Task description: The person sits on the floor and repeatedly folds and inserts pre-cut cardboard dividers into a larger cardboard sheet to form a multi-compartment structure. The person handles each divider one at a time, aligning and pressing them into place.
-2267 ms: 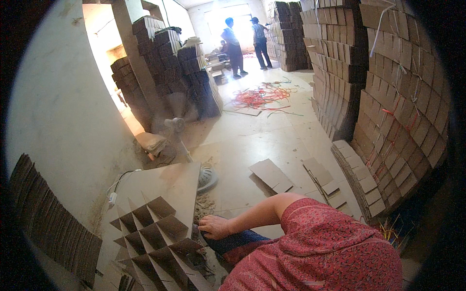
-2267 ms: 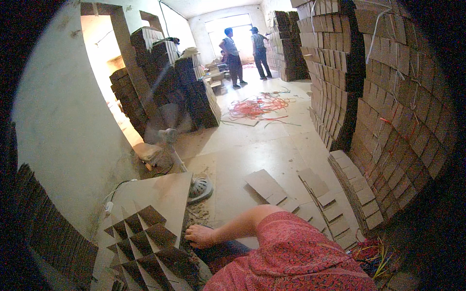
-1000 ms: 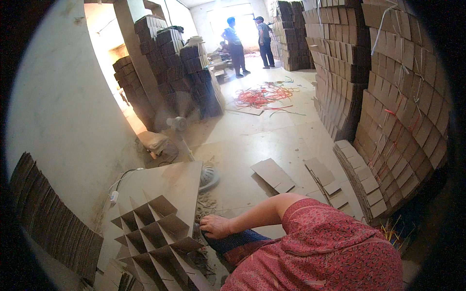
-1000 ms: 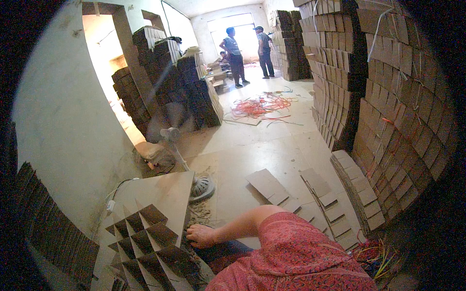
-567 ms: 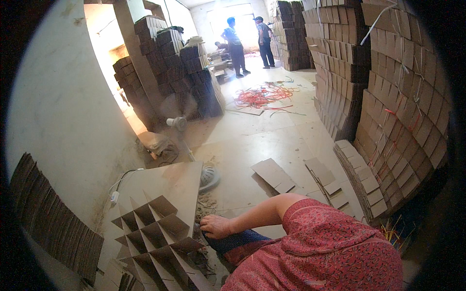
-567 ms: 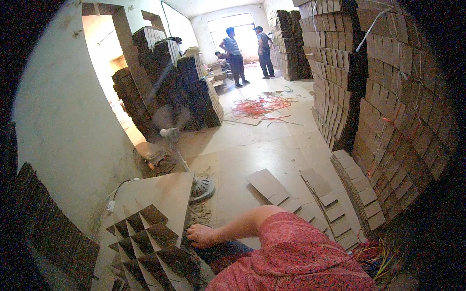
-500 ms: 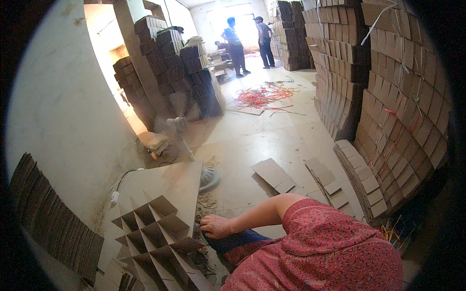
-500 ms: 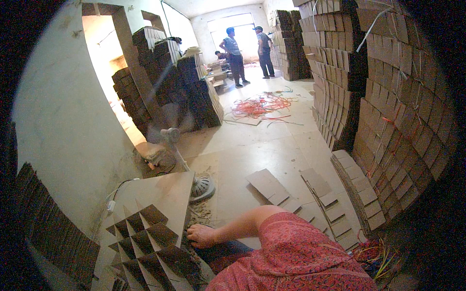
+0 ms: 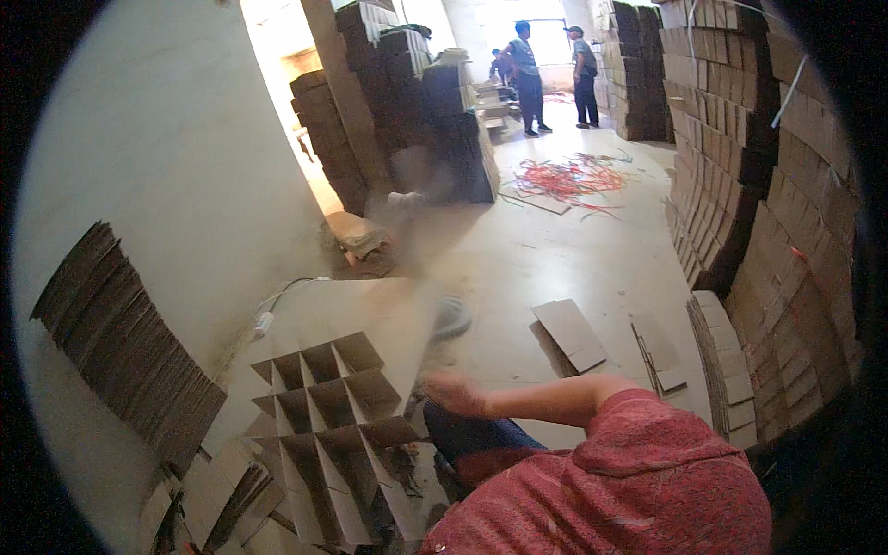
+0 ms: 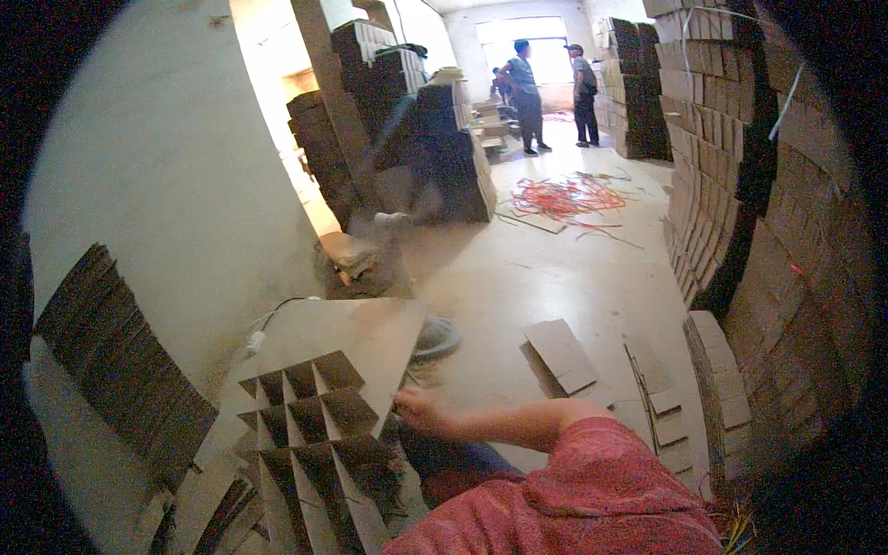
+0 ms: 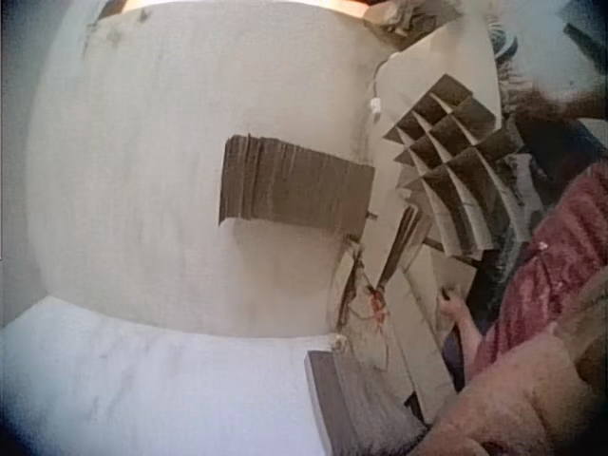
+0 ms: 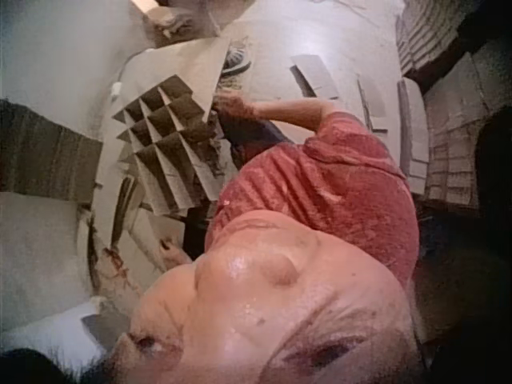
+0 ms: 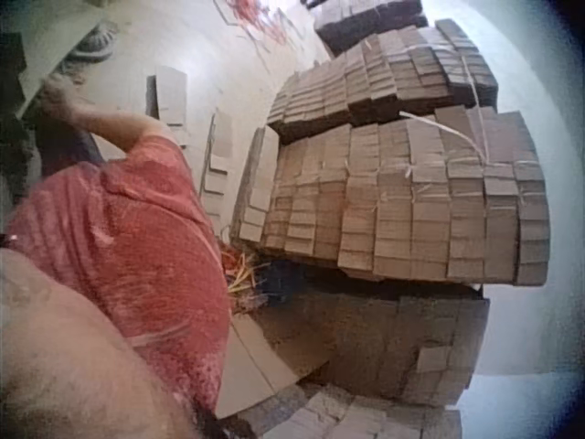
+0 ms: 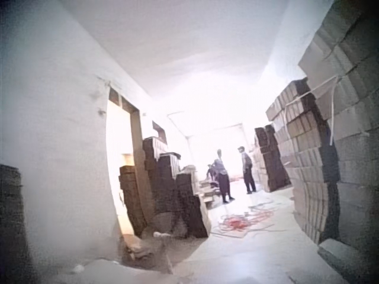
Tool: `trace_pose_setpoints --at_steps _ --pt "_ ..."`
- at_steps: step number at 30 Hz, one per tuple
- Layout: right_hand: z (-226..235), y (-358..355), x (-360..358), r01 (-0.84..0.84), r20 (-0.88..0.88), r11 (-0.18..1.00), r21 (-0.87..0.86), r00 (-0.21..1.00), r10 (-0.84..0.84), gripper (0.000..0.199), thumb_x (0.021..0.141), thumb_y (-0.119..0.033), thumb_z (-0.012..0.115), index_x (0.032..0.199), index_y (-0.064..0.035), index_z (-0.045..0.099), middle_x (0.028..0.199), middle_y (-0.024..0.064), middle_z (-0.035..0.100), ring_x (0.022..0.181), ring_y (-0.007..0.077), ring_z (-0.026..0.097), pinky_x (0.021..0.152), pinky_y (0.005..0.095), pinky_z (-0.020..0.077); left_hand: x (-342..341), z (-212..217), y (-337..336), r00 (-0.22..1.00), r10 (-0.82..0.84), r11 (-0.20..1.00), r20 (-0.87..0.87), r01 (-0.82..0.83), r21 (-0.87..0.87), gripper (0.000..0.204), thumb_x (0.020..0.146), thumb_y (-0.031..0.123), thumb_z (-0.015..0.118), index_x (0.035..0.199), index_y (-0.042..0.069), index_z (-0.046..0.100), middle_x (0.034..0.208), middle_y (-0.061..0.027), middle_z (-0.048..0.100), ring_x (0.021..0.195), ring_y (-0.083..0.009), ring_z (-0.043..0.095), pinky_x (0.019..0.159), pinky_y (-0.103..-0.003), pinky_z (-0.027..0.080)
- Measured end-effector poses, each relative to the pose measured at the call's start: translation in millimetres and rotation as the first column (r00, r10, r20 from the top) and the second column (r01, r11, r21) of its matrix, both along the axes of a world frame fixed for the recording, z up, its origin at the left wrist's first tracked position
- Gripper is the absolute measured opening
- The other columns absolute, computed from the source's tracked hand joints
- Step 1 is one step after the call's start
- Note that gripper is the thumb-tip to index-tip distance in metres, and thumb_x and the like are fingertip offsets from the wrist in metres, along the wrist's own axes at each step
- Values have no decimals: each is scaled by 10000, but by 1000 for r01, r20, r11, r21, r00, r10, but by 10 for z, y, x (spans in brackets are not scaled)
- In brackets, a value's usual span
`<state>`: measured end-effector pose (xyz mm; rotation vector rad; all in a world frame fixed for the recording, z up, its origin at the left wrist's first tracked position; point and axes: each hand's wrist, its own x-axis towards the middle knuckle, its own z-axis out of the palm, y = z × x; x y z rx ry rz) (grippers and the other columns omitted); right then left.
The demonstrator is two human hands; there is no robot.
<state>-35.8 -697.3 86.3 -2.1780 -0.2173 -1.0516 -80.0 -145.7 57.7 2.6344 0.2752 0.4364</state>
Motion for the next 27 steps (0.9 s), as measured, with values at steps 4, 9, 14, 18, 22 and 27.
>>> trace_pose_setpoints --at_steps 4,9,14,18,22,27 --pt "880 -374 583 228 93 968 -106 971 -219 413 796 -75 545 1204 -42 495 851 190 606 757 337 601 658 415 484 26 -42 42 992 -53 976 116 76 -203 303 925 200 550 1122 -19 618 1063 -193 625 899 -265 599 760 -370 517" --pt "2731 -487 894 285 -46 950 -124 955 -293 587 763 -33 506 1340 -59 396 850 251 624 790 386 613 725 442 482 77 -187 95 991 64 926 114 -17 -376 303 930 197 541 1132 -16 613 1088 -191 622 917 -290 597 777 -385 513" --pt "3293 -706 1251 394 -105 899 -192 902 -418 573 770 -36 470 1338 -85 407 938 234 639 901 386 618 765 470 478 205 -391 238 997 -18 993 71 27 -116 355 951 261 497 1184 7 583 1126 -172 614 948 -302 592 803 -394 503" --pt "3571 -688 1320 408 -185 873 -265 868 -462 505 785 -49 466 1289 -72 442 1002 205 641 945 370 615 779 460 482 303 -725 493 997 -55 996 47 58 -71 404 959 315 469 1226 23 549 1160 -157 599 983 -306 574 841 -410 482" --pt "3751 -759 1413 425 -185 863 -274 857 -481 366 796 -71 478 1162 -46 489 1028 193 634 983 355 607 783 462 485 159 -261 141 1000 14 999 -16 -14 -31 412 960 336 461 1220 29 551 1162 -153 593 1000 -312 561 875 -434 459" --pt "3951 -699 1568 484 -150 825 -292 829 -539 360 793 -99 523 1150 -57 531 1037 155 637 986 307 625 784 414 512 127 -323 277 998 -59 992 14 57 114 399 955 329 476 1211 35 562 1139 -168 594 998 -324 553 892 -426 445"
